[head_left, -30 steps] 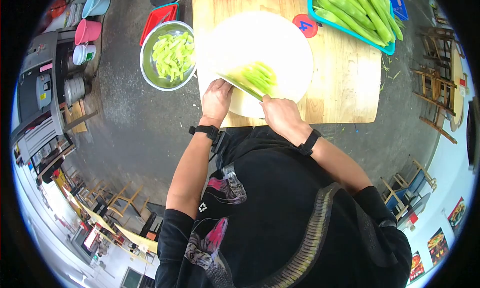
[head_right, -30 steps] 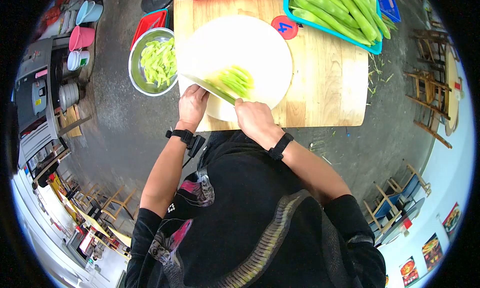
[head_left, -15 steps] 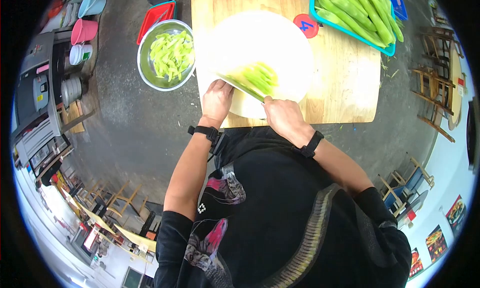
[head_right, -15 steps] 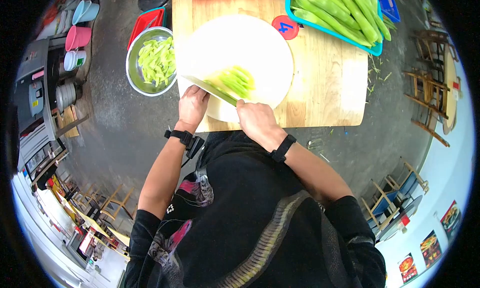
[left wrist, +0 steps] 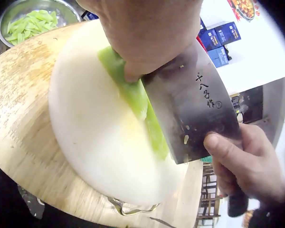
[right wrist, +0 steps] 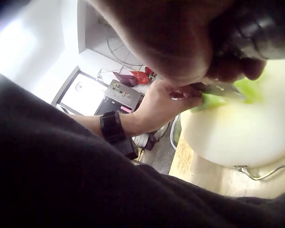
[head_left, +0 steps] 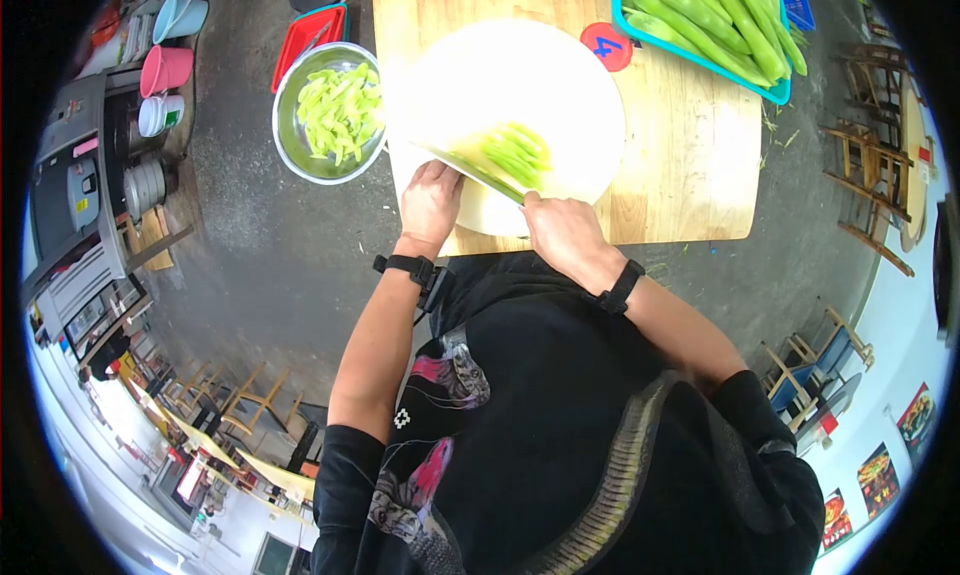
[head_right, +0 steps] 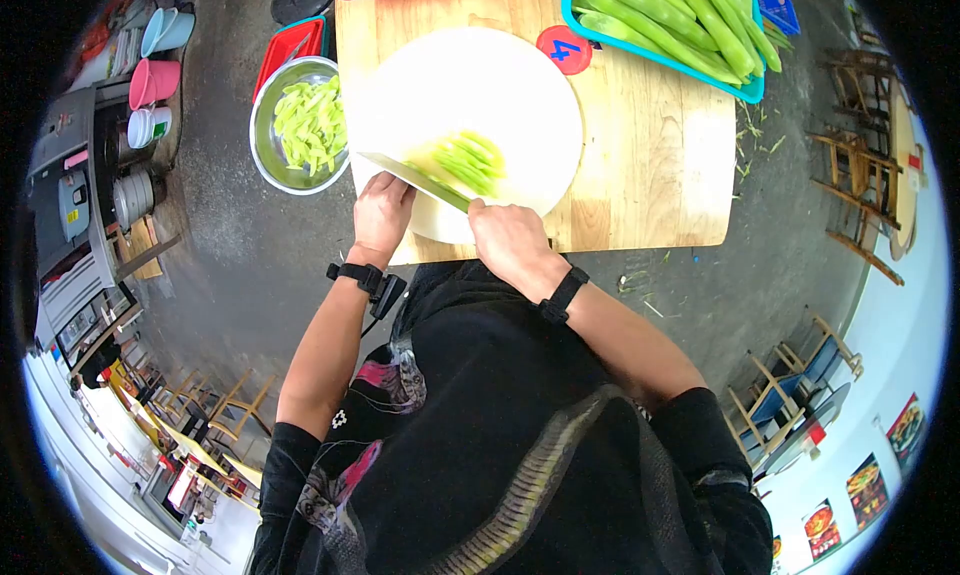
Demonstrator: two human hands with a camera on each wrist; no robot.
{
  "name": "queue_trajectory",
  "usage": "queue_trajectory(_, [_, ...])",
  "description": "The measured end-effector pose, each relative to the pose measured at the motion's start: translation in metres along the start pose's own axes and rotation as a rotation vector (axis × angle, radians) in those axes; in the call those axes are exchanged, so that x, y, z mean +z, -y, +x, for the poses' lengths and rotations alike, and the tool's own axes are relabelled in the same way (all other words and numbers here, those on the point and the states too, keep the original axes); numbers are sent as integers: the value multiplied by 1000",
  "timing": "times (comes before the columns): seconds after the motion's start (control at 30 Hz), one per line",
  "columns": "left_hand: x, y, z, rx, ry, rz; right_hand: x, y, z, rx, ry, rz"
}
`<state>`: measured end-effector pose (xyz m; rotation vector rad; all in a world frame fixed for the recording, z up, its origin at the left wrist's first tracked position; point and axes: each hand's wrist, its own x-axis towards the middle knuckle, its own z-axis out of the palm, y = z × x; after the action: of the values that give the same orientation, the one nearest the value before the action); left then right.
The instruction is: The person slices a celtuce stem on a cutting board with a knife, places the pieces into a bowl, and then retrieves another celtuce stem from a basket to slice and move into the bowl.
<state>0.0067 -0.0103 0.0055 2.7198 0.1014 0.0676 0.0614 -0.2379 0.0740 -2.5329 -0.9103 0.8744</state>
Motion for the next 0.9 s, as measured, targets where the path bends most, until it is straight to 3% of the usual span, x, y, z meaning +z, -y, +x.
queue_trajectory(0.37, [-1, 0, -1, -8, -12, -10, 6, 4, 10, 3, -2, -12])
queue_trajectory(0.57, [0, 2, 0, 25, -32, -45, 27, 7, 61, -42, -75, 58])
queue_trajectory(0.7, [1, 6, -1, 44, -92, -74, 18, -3, 57, -60, -102, 68])
queue_trajectory(0.83, [-8, 6, -5, 12, -36, -94, 2, 0, 31, 11, -143, 101])
queue_trajectory(0.9, [-11, 7, -5, 24, -27, -75, -5, 5, 22, -15, -60, 56])
